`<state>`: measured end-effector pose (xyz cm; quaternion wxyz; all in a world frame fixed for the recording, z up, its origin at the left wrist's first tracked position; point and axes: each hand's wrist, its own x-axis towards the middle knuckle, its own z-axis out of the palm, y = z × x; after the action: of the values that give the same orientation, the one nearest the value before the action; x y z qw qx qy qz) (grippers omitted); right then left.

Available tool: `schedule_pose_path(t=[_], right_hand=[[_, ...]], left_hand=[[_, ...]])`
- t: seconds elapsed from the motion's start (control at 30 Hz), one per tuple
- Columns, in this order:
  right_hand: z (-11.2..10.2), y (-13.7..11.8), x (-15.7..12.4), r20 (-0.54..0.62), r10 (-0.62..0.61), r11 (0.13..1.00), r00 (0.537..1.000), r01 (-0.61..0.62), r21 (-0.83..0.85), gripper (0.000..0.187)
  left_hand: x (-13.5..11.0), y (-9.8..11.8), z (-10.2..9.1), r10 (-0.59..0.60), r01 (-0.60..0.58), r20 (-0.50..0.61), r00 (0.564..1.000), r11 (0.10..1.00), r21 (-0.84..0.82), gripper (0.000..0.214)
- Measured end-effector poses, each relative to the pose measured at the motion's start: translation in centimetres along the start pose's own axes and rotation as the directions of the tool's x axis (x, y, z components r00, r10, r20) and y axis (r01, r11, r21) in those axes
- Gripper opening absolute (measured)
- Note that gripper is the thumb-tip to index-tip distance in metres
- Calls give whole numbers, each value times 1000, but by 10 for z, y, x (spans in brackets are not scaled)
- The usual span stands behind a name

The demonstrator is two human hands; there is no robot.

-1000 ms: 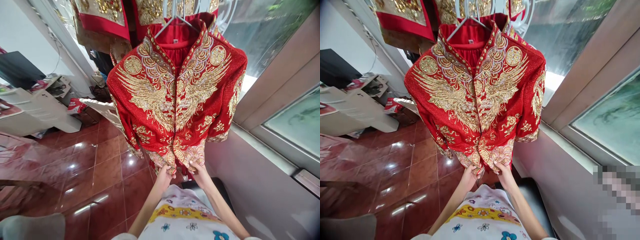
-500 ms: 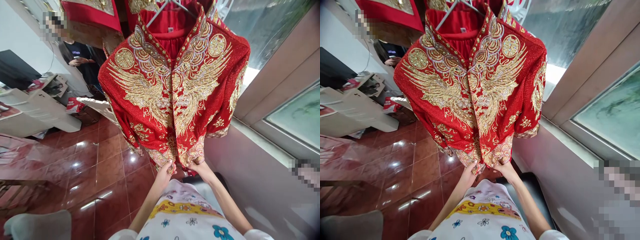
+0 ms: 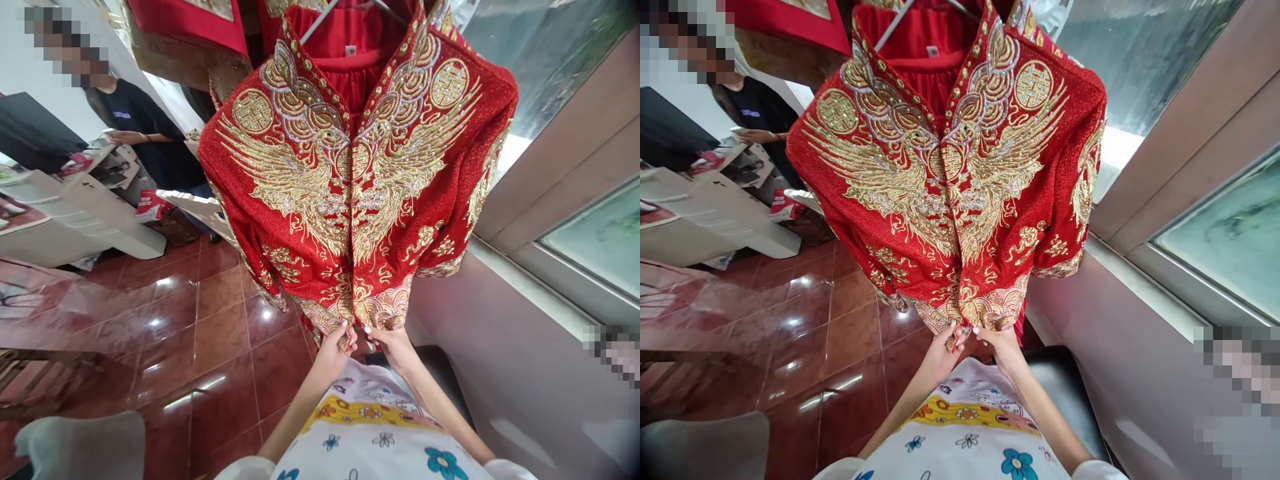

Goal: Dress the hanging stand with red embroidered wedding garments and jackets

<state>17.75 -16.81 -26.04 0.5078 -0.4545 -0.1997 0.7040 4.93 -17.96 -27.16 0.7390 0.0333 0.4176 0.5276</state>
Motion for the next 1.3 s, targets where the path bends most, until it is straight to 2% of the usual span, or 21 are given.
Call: schedule_pose_path(t=[0.13, 0.3, 0.63, 0.97, 1.3], right_hand=[[9, 4, -1, -4, 76, 993, 997, -76, 86, 25], [13, 4, -1, -5, 133, 984, 991, -131, 122, 24], [14, 4, 0, 21, 94, 992, 995, -95, 85, 22], [22, 7, -5, -99, 46, 988, 994, -31, 150, 28], [24, 5, 2, -86, 142, 974, 986, -124, 187, 28]], left_hand=[[-2, 0, 5, -38, 39, 74, 997, 999, -16, 39], [1, -3, 5, -55, 60, 99, 994, 997, -47, 38], [7, -5, 5, -38, 40, 90, 995, 999, -23, 37], [12, -12, 5, 40, -39, 34, 999, 999, -20, 36], [14, -20, 2, 92, -93, 45, 995, 996, 16, 40]])
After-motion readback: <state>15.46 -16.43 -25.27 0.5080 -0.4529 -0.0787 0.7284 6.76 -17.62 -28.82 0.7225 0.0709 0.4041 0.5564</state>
